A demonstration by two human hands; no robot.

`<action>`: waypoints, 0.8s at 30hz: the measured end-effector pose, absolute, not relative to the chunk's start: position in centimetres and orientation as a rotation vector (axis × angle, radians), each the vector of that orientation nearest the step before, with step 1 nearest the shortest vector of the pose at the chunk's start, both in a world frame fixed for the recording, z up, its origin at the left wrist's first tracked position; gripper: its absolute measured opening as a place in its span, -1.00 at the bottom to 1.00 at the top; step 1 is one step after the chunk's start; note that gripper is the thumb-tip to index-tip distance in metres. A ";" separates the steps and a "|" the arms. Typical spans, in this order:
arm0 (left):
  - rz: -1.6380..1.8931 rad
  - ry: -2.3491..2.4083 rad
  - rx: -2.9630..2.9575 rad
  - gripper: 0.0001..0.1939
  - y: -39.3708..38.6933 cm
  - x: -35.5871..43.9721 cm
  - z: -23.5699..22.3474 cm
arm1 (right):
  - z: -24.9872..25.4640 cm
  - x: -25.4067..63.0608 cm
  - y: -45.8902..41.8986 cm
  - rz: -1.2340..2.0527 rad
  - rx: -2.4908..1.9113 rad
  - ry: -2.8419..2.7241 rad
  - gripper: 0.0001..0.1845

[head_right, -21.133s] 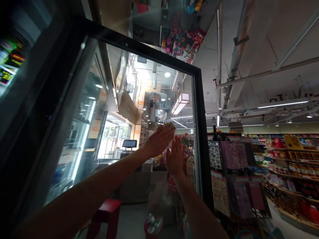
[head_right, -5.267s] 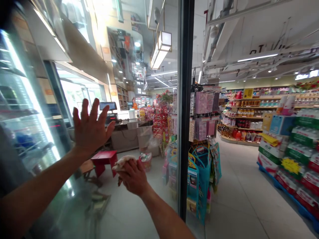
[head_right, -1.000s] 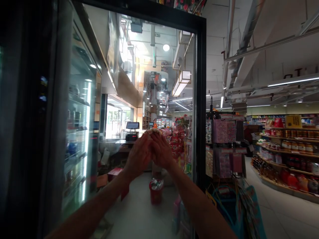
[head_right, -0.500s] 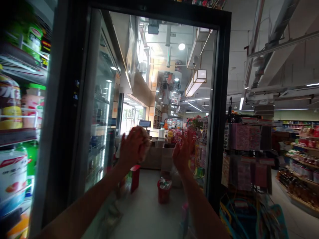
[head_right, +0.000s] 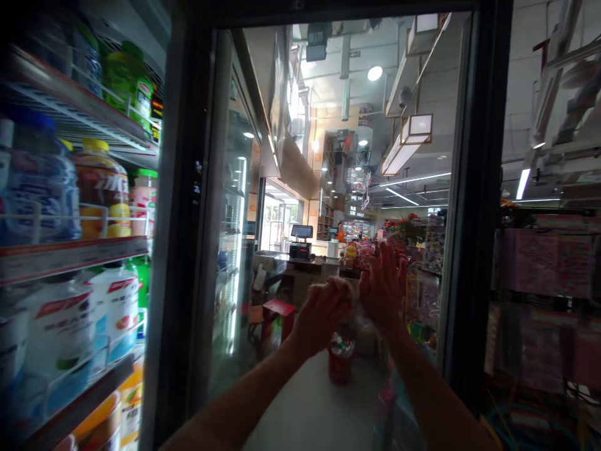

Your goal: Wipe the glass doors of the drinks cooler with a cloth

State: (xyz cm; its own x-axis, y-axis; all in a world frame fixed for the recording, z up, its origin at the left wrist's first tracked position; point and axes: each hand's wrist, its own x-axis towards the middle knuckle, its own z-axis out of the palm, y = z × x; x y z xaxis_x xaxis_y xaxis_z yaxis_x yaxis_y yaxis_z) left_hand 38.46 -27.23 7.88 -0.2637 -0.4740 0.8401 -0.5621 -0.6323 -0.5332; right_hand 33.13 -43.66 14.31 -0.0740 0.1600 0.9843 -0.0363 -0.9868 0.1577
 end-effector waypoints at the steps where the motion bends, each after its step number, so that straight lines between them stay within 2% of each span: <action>1: 2.055 -1.204 1.874 -0.65 -25.0 39.4 8.0 | 14.3 33.1 -43.7 2.207 2.042 0.133 -0.64; 4: 1.964 -0.652 1.790 -0.64 -17.6 42.4 9.4 | 14.3 33.2 -43.5 2.192 2.061 0.110 -0.64; 7: 1.921 -0.338 1.625 -0.61 -15.6 43.2 9.6 | 14.2 33.2 -43.2 2.179 2.066 0.103 -0.63; 9: 1.944 -0.515 1.698 -0.63 -18.2 42.0 8.5 | 14.2 33.2 -43.1 2.194 2.056 0.111 -0.62; 13: 1.983 -1.268 1.832 -0.66 -24.6 39.1 5.5 | 14.2 33.2 -43.5 2.164 2.046 0.117 -0.62; 15: 1.998 -1.307 1.807 -0.67 -24.0 39.6 4.8 | 14.2 33.2 -43.6 2.159 2.026 0.123 -0.62; 21: 1.920 -0.319 1.633 -0.59 -13.6 44.6 5.9 | 14.2 33.4 -43.3 2.171 2.072 0.068 -0.63; 24: 1.904 -0.271 1.671 -0.56 -14.9 44.0 5.7 | 14.1 33.4 -43.1 2.192 2.082 0.071 -0.64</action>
